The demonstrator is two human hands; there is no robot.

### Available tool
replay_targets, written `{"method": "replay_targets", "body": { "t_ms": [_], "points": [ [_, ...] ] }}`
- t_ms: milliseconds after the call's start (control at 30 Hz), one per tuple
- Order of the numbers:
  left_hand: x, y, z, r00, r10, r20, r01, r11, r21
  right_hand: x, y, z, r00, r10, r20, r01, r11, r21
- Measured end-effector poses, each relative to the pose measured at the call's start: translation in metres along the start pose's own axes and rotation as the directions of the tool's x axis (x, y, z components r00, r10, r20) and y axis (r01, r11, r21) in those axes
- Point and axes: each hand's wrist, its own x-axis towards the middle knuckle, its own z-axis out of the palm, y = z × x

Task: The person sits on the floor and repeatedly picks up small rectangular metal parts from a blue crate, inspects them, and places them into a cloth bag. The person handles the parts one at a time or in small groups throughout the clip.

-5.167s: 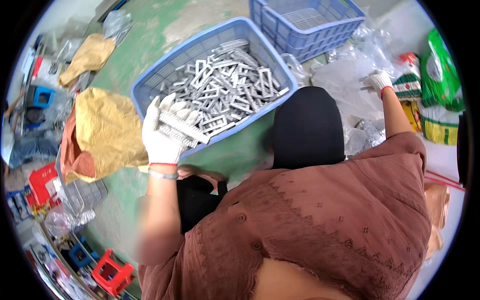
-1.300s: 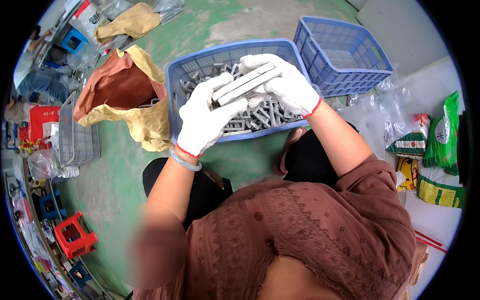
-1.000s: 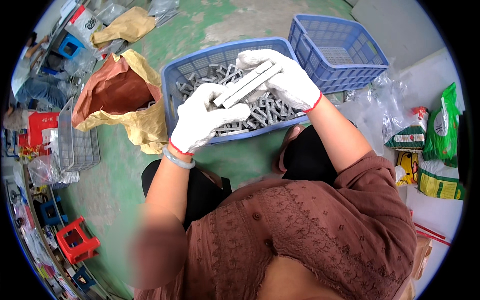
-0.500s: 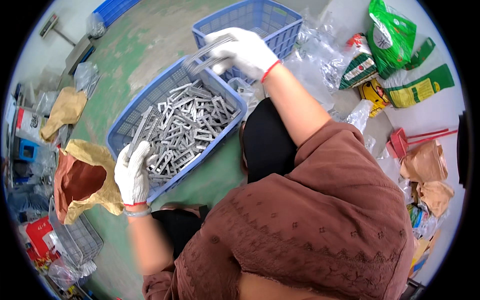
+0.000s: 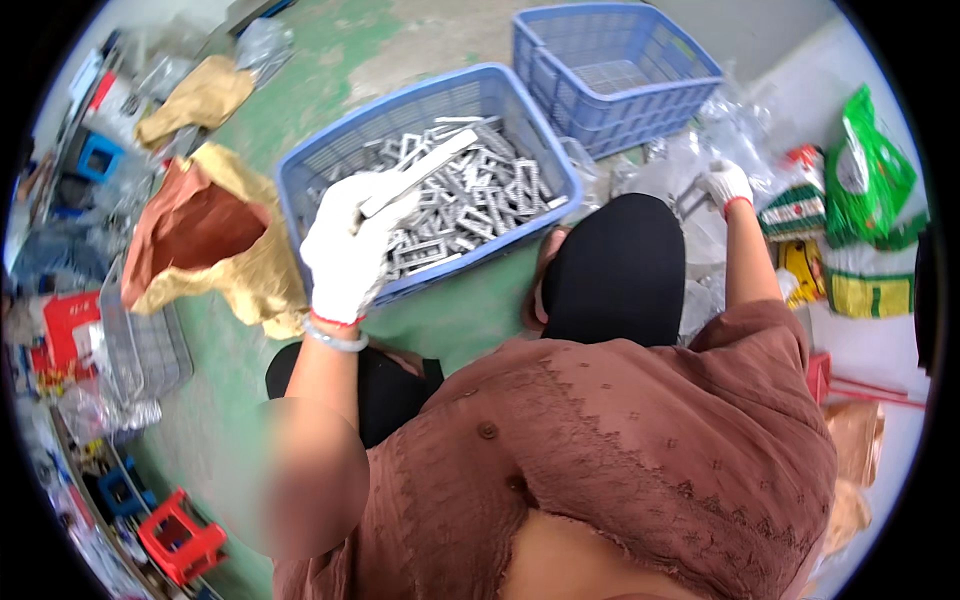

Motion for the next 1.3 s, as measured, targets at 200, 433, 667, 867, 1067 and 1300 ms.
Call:
{"method": "replay_targets", "body": {
  "t_ms": [200,433,667,867,1067,1300],
  "points": [
    [-0.006,-0.002,-0.002,0.995,0.104,0.004,-0.102,0.979,-0.175,-0.059,-0.105,-0.014,0.919,-0.388,-0.064,0.391,0.885,0.254],
    [-0.006,0.006,-0.005,0.997,0.074,0.023,-0.068,0.974,-0.218,-0.199,-0.261,-0.017,0.570,-0.756,0.323,0.141,0.477,0.868],
    [-0.007,0.004,-0.021,0.993,0.103,-0.057,-0.105,0.994,-0.031,-0.236,-0.322,0.020,0.237,-0.771,0.591,-0.206,0.555,0.806],
    [-0.008,-0.001,-0.030,0.998,0.032,-0.060,-0.033,0.999,-0.015,-0.239,-0.328,0.032,0.216,-0.763,0.609,-0.262,0.556,0.789],
    [-0.005,-0.008,-0.032,0.998,0.058,0.007,-0.058,0.996,-0.069,-0.232,-0.318,0.051,0.178,-0.888,0.423,-0.316,0.356,0.880],
    [-0.001,-0.009,-0.021,0.993,0.097,0.068,-0.094,0.995,-0.043,-0.230,-0.310,0.058,0.190,-0.937,0.294,-0.286,0.234,0.929]
  ]
}}
